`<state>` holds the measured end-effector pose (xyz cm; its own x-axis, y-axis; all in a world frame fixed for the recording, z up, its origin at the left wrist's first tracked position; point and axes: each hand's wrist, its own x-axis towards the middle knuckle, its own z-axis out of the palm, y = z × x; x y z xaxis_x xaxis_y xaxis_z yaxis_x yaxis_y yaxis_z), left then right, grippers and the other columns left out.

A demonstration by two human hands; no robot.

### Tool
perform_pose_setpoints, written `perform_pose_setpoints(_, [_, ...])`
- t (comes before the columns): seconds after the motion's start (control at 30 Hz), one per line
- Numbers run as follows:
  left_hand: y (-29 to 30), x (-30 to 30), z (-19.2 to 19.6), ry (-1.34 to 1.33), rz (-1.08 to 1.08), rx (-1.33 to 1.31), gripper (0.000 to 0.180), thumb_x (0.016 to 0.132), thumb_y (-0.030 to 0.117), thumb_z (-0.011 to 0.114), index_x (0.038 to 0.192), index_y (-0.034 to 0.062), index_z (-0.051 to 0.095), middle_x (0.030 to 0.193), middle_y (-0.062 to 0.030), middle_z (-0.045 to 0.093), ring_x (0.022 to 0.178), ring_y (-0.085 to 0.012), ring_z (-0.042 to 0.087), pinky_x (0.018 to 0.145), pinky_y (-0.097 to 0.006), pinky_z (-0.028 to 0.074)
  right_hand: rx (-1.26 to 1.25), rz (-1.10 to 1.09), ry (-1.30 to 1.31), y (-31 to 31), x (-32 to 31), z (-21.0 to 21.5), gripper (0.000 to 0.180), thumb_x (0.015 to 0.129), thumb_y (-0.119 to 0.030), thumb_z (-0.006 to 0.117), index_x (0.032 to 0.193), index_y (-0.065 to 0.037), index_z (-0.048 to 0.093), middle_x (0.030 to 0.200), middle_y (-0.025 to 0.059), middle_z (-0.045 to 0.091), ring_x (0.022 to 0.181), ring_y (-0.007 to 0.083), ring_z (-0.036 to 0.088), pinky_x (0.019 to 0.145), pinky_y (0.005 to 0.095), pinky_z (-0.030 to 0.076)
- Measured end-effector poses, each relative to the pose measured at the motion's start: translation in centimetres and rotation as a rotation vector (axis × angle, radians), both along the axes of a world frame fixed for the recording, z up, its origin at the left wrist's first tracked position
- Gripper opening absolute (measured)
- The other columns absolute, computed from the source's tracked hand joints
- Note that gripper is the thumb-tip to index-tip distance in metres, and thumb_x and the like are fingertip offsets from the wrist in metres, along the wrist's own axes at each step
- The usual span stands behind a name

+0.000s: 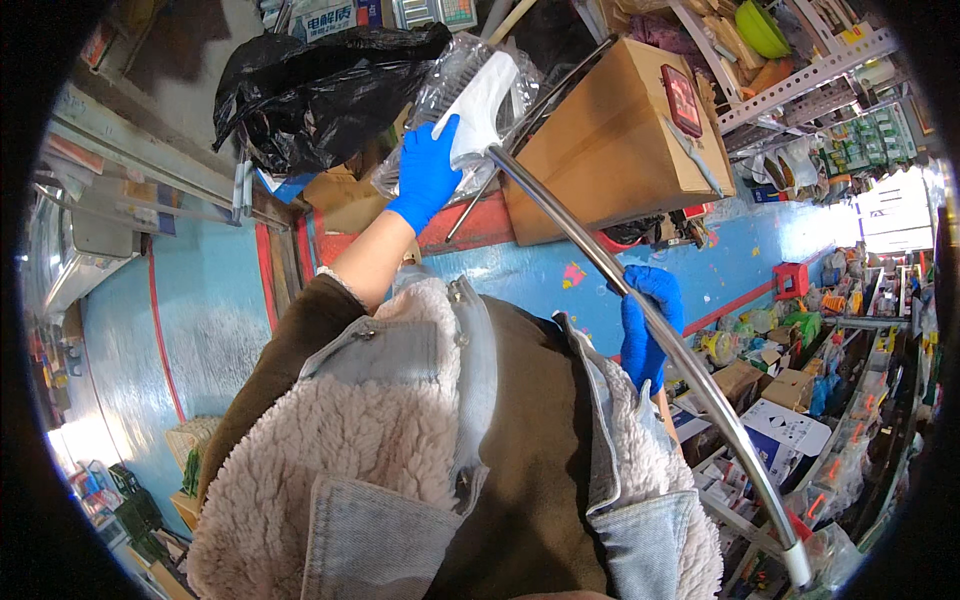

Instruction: The person assembles a broom by inserting metal rods into the broom head and securing them with a plastic connector. They handle the broom head, rods, and connector, then place the assembled broom into a black plastic bag.

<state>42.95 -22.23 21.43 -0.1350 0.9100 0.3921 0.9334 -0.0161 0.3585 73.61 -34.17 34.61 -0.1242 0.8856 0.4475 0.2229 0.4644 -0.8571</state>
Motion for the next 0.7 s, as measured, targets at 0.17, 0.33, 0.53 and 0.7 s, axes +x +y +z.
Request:
perform_pose_setpoints(0.17, [1.9,0.5,1.5,-0.033,0.072,0.114,0.074,0.066,0.025,0.072,0.133,0.0144,0.041,0.110,-0.0185,0.046,0.097,-0.0367,0.043,0.085,-0.043,0.038,-0.075,-0.118,0.421,-0.1,-2.2,-1.9,0.017,0.085,-0.009,0.057,0.100,-0.002,0.054,0.102,0.0137,0.056,0.086,0.0228,0.059,0.078,0.0343,0.048])
perform_pose_setpoints(0.33, [3.5,0.0,3.3,-0.016,0.014,0.221,0.070,0.067,0.028,0.071,0.130,0.0138,0.045,0.106,-0.0195,0.049,0.095,-0.0375,0.045,0.084,-0.043,0.039,-0.215,-0.108,0.434,1.1,-0.3,-1.0,0.030,0.086,-0.011,0.058,0.113,-0.001,0.049,0.107,0.0133,0.056,0.089,0.0214,0.059,0.081,0.0342,0.048])
perform_pose_setpoints(0.53, [3.7,-0.2,5.3,-0.007,-0.284,0.111,0.067,0.063,0.026,0.071,0.125,0.0129,0.050,0.098,-0.0174,0.052,0.092,-0.0346,0.048,0.081,-0.041,0.040,0.191,0.179,-0.161,2.6,3.1,3.4,0.039,0.080,-0.021,0.068,0.111,-0.001,0.054,0.114,0.0216,0.055,0.095,0.0256,0.060,0.072,0.0313,0.054])
perform_pose_setpoints(0.7, [3.3,2.8,6.2,-0.103,-0.149,0.154,0.074,0.062,0.023,0.071,0.131,0.0137,0.043,0.109,-0.0175,0.048,0.098,-0.0353,0.045,0.085,-0.044,0.039,0.116,-0.189,0.284,2.0,0.9,2.4,0.027,0.089,-0.024,0.056,0.105,-0.002,0.054,0.104,0.0179,0.058,0.089,0.0249,0.061,0.070,0.0335,0.053])
